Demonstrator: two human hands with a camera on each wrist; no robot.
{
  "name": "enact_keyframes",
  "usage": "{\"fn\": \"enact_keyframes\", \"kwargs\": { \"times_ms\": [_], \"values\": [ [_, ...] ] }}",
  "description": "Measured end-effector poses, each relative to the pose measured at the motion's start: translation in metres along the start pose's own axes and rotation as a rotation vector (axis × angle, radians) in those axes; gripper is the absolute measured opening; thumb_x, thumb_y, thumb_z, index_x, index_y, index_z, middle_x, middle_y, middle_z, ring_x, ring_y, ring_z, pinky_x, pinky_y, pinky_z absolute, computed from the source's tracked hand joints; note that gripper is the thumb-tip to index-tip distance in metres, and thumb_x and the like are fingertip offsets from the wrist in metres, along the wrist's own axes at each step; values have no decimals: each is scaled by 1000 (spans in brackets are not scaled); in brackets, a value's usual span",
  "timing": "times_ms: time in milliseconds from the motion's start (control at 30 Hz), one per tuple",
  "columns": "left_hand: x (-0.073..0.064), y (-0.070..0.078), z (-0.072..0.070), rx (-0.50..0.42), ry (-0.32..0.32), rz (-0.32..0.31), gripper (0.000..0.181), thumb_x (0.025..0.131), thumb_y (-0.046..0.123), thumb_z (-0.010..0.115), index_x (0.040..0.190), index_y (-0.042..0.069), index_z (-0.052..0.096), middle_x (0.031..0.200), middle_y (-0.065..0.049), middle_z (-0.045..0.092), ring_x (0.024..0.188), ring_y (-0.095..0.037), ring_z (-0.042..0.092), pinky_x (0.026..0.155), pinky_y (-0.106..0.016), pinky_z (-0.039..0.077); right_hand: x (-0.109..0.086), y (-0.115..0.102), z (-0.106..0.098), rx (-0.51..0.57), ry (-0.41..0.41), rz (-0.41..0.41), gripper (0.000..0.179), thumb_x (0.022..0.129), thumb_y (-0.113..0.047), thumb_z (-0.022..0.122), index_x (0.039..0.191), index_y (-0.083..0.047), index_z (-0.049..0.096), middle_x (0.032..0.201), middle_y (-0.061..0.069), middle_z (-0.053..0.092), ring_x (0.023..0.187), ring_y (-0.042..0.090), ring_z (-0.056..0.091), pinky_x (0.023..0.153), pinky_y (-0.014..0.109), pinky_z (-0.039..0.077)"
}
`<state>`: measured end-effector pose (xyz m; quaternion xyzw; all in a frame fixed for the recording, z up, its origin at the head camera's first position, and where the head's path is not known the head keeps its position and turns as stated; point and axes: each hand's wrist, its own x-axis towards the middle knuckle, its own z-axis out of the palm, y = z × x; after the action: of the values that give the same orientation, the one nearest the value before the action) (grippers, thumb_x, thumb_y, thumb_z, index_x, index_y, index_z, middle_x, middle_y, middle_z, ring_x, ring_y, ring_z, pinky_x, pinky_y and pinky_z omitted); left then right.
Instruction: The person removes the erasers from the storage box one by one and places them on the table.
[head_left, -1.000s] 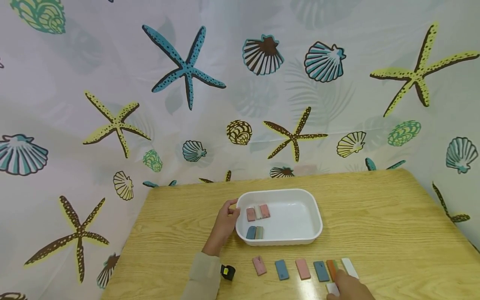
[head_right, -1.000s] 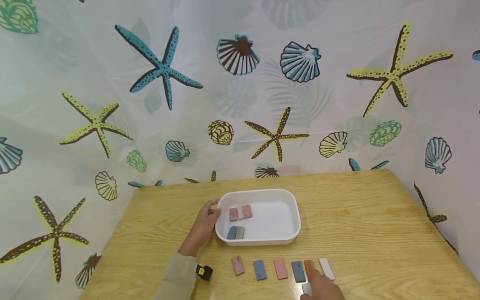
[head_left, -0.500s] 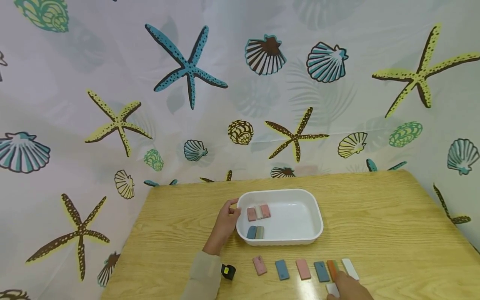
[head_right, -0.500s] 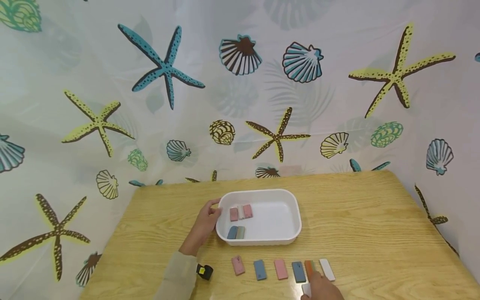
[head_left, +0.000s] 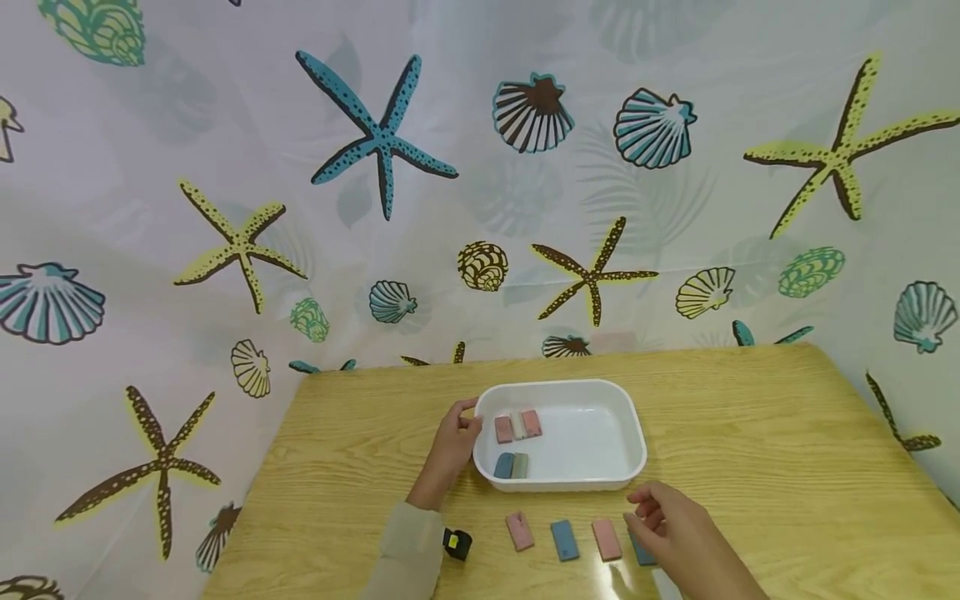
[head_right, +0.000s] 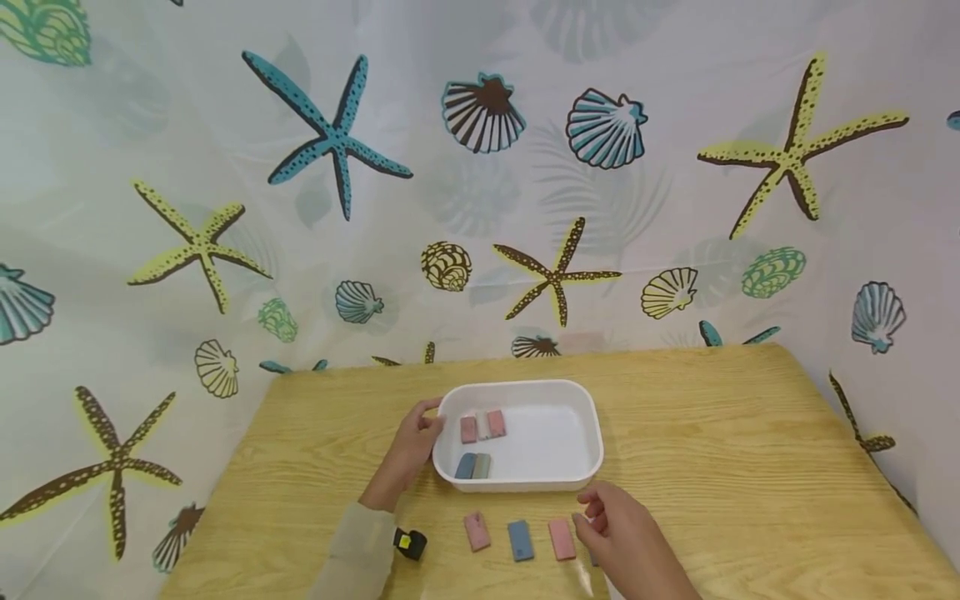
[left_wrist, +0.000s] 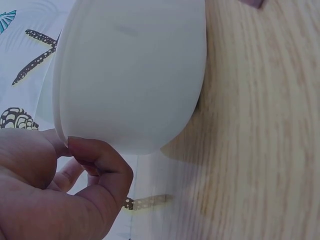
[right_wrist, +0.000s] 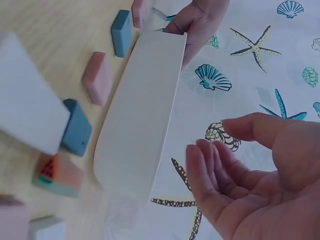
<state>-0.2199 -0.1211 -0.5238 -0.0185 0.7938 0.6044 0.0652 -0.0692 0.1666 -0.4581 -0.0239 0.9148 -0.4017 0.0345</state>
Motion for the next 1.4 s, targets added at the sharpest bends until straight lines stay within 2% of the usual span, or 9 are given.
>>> {"fn": "enact_keyframes", "kwargs": {
  "times_ms": [100,200,367,500,767,900,1067,1167,1400],
  "values": [
    [-1,0,0,6,10,-6,37,97,20,50,133,12,47,97,-16,53,85,-30,56,68,-34,51,14,-11,3,50,47,-76,9,86,-7,63,95,-7,61,79,-5,57,71,6,55,64,20,48],
    [0,0,0,7,12,3,37,97,19,50,133,12,47,96,-15,53,85,-30,57,68,-35,52,30,-18,10,93,53,-139,10,86,-4,62,96,-6,60,80,-3,57,73,8,56,66,20,49],
    [1,-2,0,-2,4,18,36,97,18,50,132,12,47,97,-19,54,85,-31,58,67,-37,52,59,-26,25,107,42,-190,14,83,-2,65,96,-4,60,81,-1,56,72,10,56,65,22,49],
    [2,-4,0,-5,3,6,36,97,18,50,132,13,48,95,-15,54,84,-30,58,66,-36,52,76,-30,43,81,30,-202,14,81,-2,65,94,-4,60,79,-1,55,70,9,53,64,24,48],
    [3,-5,0,8,12,0,36,97,19,50,132,14,48,95,-13,53,84,-29,58,67,-34,52,90,-39,76,-30,-15,-187,15,78,-6,66,91,-2,59,77,3,55,69,13,52,61,29,45],
    [3,-4,-1,9,7,3,36,97,19,50,133,13,47,95,-13,53,85,-29,58,67,-34,52,96,-42,82,-80,-50,-140,16,79,-10,67,89,-1,59,75,4,55,65,15,50,56,30,42],
    [3,-5,-1,11,5,3,36,97,20,50,133,14,47,95,-12,53,85,-29,58,65,-32,51,106,-45,86,-98,-165,-41,18,81,-15,67,88,0,60,72,3,55,62,16,49,55,30,41],
    [3,-5,0,9,8,4,36,97,20,50,133,14,47,95,-12,53,85,-29,58,66,-33,51,111,-47,89,-115,-214,-12,19,82,-17,68,84,0,60,71,3,54,63,17,49,56,30,41],
    [2,-4,0,26,10,11,36,97,19,50,133,14,47,97,-17,54,86,-31,58,69,-38,52,117,-48,98,-128,-227,-2,24,81,-17,68,67,-3,55,58,1,46,52,15,44,49,26,36]
  ]
}}
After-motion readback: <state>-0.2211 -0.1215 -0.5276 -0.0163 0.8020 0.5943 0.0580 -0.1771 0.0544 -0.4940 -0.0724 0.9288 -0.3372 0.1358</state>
